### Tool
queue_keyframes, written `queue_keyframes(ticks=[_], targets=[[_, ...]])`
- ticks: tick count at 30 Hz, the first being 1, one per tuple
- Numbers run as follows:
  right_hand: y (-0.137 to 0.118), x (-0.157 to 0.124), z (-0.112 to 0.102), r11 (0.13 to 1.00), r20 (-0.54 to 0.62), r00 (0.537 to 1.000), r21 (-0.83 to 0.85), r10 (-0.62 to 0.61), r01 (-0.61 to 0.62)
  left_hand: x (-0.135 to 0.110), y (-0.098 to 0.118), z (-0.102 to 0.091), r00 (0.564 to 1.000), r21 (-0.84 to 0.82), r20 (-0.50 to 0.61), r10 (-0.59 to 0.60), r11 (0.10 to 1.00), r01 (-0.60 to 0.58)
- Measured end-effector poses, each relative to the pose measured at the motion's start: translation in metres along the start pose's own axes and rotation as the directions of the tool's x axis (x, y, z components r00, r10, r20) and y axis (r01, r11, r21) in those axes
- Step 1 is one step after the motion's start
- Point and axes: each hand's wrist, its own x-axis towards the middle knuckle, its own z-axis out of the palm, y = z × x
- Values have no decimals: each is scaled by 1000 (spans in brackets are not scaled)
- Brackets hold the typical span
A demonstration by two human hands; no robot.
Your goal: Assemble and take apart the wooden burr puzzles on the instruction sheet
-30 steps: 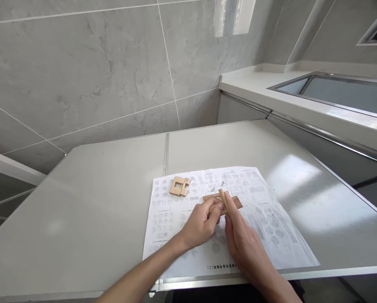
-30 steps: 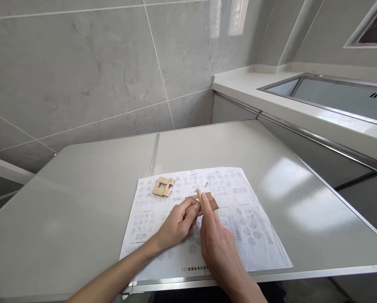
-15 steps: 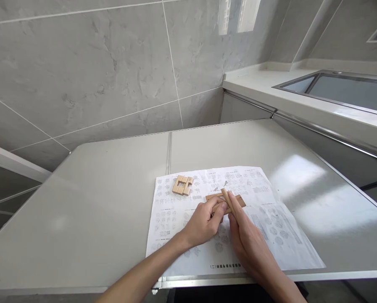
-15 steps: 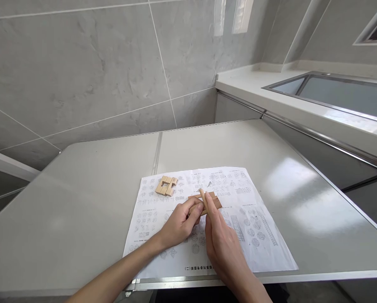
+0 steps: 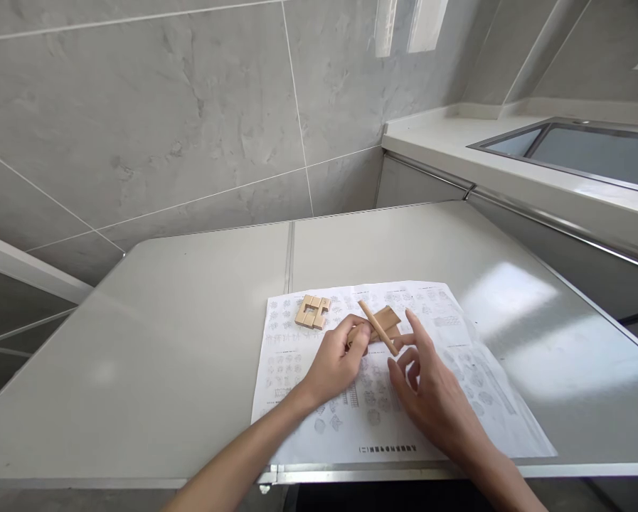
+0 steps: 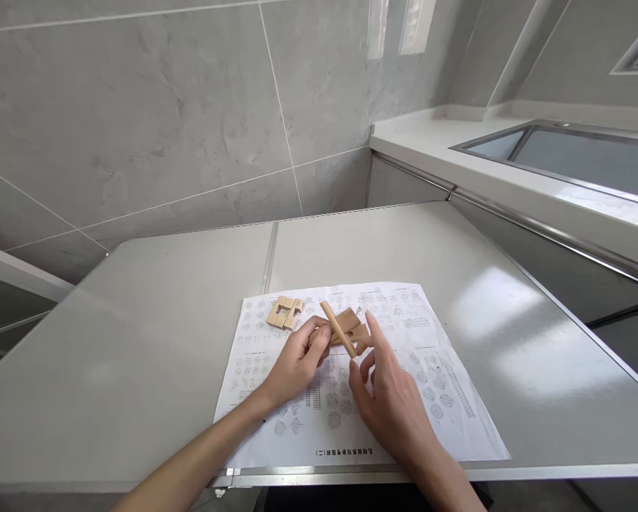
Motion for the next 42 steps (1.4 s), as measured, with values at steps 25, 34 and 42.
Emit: queue_keyframes(ticks=[25,34,42], targets=[[14,39,-34,981,52,979,-5,195,-195,3,1,-7,998,101,-47,47,994,-42],[12,45,-72,728,99,913,572,397,-379,2,5,-9,981,26,192,-38,999,33],[-15,35,-71,571,413,860,644,301,-509,4,6,-15,922,-101,379,-81,987,129]])
